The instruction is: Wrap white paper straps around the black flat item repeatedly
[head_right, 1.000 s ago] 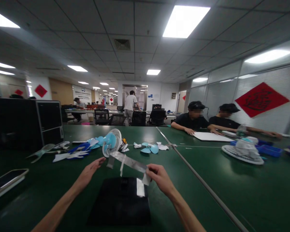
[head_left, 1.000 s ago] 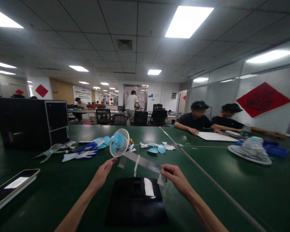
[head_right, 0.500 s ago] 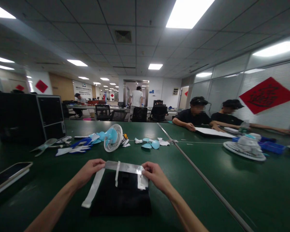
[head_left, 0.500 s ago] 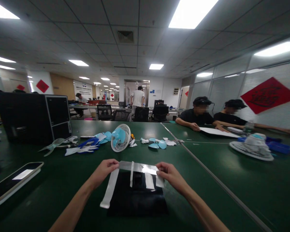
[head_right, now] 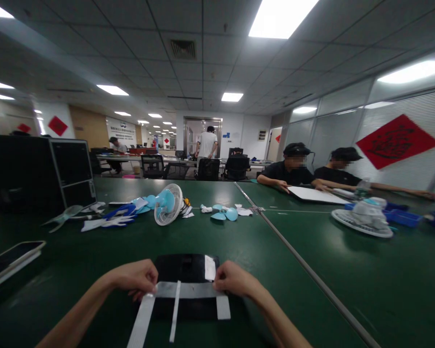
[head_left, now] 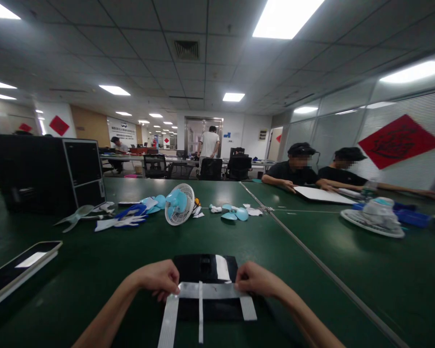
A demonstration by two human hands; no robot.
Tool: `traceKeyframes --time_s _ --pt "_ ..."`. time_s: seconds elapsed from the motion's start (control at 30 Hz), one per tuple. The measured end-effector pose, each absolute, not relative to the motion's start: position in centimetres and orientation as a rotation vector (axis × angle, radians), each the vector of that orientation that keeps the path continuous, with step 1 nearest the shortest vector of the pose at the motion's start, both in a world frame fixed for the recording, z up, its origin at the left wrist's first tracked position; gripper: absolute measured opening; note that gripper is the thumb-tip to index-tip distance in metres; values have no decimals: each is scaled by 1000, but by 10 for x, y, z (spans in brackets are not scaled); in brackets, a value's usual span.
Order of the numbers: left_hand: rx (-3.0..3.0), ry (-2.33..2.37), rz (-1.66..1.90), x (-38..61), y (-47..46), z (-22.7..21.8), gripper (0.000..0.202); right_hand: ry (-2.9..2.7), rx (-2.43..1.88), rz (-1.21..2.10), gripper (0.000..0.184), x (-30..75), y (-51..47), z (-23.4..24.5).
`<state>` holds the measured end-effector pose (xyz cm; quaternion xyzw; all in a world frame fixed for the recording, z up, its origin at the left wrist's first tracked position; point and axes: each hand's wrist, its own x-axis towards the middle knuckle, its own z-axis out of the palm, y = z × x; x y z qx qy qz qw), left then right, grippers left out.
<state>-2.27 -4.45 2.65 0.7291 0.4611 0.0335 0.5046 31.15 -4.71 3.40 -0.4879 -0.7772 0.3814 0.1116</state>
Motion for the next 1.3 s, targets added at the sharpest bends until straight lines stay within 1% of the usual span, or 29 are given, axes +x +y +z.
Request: traceKeyframes --time_s 0.3,0.53,0.67,0.83,0.97,1.17,1.3 --pt "1819 1251 124 -20 -47 27 22 -2325 -1469 972 12 307 -53 38" --pt "1977 1372 124 -16 -55 38 22 -2409 -1494 743 9 303 -57 40" --pt "2130 1267 176 -7 -63 44 23 -2429 -1525 689 11 302 -57 40" --pt "2377 1009 223 10 -71 44 43 -2493 -1491 644 11 299 -60 41" --pt "2387 998 188 12 -70 43 44 -2552 -1391 572 17 290 -67 44" --pt "2383 983 200 10 -69 45 47 -2722 -939 447 35 258 -90 41" --pt "2379 967 205 10 -70 45 48 -2801 -992 273 38 240 -99 36"
